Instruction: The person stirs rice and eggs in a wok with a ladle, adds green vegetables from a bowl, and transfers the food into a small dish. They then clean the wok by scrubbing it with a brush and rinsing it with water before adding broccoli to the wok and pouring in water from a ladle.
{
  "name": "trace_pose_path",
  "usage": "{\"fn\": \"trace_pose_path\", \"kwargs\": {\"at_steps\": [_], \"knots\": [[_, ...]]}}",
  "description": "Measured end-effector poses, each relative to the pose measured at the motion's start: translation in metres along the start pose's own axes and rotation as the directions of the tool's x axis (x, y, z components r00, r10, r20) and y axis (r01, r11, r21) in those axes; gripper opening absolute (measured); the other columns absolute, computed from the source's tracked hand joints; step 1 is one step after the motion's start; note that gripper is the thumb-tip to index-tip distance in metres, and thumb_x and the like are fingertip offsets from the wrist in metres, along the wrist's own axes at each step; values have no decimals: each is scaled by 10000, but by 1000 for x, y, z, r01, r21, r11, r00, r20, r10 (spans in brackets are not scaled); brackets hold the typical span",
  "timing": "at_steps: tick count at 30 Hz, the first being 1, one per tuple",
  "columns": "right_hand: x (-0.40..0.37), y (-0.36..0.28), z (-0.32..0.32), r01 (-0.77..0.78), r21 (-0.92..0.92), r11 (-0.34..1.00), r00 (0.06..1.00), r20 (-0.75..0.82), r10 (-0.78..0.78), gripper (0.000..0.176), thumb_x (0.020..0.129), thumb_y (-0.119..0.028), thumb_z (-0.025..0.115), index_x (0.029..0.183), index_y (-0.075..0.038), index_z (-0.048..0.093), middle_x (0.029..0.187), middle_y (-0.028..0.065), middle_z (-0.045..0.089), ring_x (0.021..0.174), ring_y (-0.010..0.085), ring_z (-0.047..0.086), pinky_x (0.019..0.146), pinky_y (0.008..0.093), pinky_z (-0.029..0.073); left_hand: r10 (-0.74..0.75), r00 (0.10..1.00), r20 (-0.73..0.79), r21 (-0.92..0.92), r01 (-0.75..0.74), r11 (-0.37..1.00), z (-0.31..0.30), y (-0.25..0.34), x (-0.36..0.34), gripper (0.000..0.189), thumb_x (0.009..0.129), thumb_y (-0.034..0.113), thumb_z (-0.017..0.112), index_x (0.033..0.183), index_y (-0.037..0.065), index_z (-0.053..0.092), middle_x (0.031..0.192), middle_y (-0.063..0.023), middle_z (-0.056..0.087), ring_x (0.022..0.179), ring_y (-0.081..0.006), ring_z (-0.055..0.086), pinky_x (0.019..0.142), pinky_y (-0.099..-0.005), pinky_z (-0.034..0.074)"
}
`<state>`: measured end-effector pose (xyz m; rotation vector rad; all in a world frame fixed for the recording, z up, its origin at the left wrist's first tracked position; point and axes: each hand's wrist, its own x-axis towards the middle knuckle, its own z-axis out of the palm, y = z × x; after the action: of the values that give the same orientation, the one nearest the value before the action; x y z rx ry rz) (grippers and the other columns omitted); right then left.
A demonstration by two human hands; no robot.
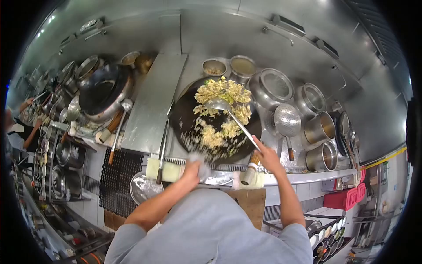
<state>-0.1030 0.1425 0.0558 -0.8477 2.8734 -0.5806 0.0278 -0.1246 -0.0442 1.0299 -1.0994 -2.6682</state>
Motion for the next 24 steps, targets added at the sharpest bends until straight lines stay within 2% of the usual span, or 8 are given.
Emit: {"fn": "trace_pose_path", "kwargs": {"at_steps": [5, 9, 13, 15, 17, 20, 21, 24], "knots": [[-14, -22, -83, 62, -130, 990, 923, 384, -8, 596, 873, -195, 566, 1401, -351, 337, 954, 220, 639, 849, 420, 595, 775, 478, 452, -73, 995, -62, -75, 68, 995, 51, 39, 19, 153, 867, 53, 514, 1013, 17, 487, 900, -107, 570, 759, -237, 616, 604, -394, 541], [-1, -6, -56, 52, -199, 979, 903, 427, 39, 617, 868, -186, 562, 1413, -341, 317, 968, 215, 634, 850, 412, 597, 772, 476, 454, -80, 996, -33, -40, 78, 996, 35, 24, 25, 204, 857, 38, 510, 1057, 22, 471, 924, -102, 566, 791, -236, 626, 620, -402, 551], [21, 15, 23, -35, -21, 999, 996, 86, 36, 702, 838, -125, 587, 1445, -262, 262, 972, 213, 621, 882, 422, 581, 785, 486, 447, 126, 992, -3, 4, -126, 992, -15, -31, 46, 225, 778, -26, 497, 988, 54, 498, 849, -83, 561, 737, -215, 592, 629, -366, 520], [14, 22, 34, 195, 186, 963, 969, -187, -160, 670, 876, -113, 565, 1455, -227, 248, 817, 179, 602, 666, 334, 601, 607, 436, 472, 157, 986, -47, 208, -144, 967, -44, -38, 37, 279, 762, -63, 473, 1009, 67, 479, 850, -73, 542, 749, -209, 577, 649, -360, 515], [1, -40, -17, -365, 730, 577, 931, 304, 204, 624, 919, -113, 512, 1463, -208, 222, 749, 89, 529, 490, 171, 514, 439, 324, 439, 127, 990, -67, 54, -124, 991, -6, -3, 6, 273, 762, -44, 485, 1005, 81, 496, 862, -81, 553, 764, -206, 581, 606, -375, 509], [4, -68, -33, -273, 962, 8, 961, 272, 45, 581, 955, -106, 438, 1463, -202, 173, 781, 43, 432, 433, 67, 377, 357, 243, 394, 111, 993, -43, 34, -110, 993, 18, 11, 67, 277, 794, 7, 507, 1060, 83, 489, 919, -73, 550, 782, -201, 584, 631, -363, 508], [11, -68, -31, -265, 964, 19, 964, 265, 32, 581, 955, -106, 438, 1463, -202, 173, 781, 43, 432, 433, 67, 377, 357, 243, 394, 148, 988, -50, 70, -144, 987, 22, 7, 91, 285, 806, 28, 515, 1083, 86, 487, 949, -69, 551, 791, -196, 585, 646, -356, 508], [27, -59, 2, -257, 762, -594, 965, 230, -122, 421, 985, -183, 400, 1395, -206, 307, 793, 33, 399, 418, 46, 341, 328, 227, 385, 83, 997, -4, 152, -81, 985, 11, 0, 128, 304, 847, 126, 569, 1137, 112, 480, 1015, -61, 549, 799, -180, 588, 674, -336, 502]]}}
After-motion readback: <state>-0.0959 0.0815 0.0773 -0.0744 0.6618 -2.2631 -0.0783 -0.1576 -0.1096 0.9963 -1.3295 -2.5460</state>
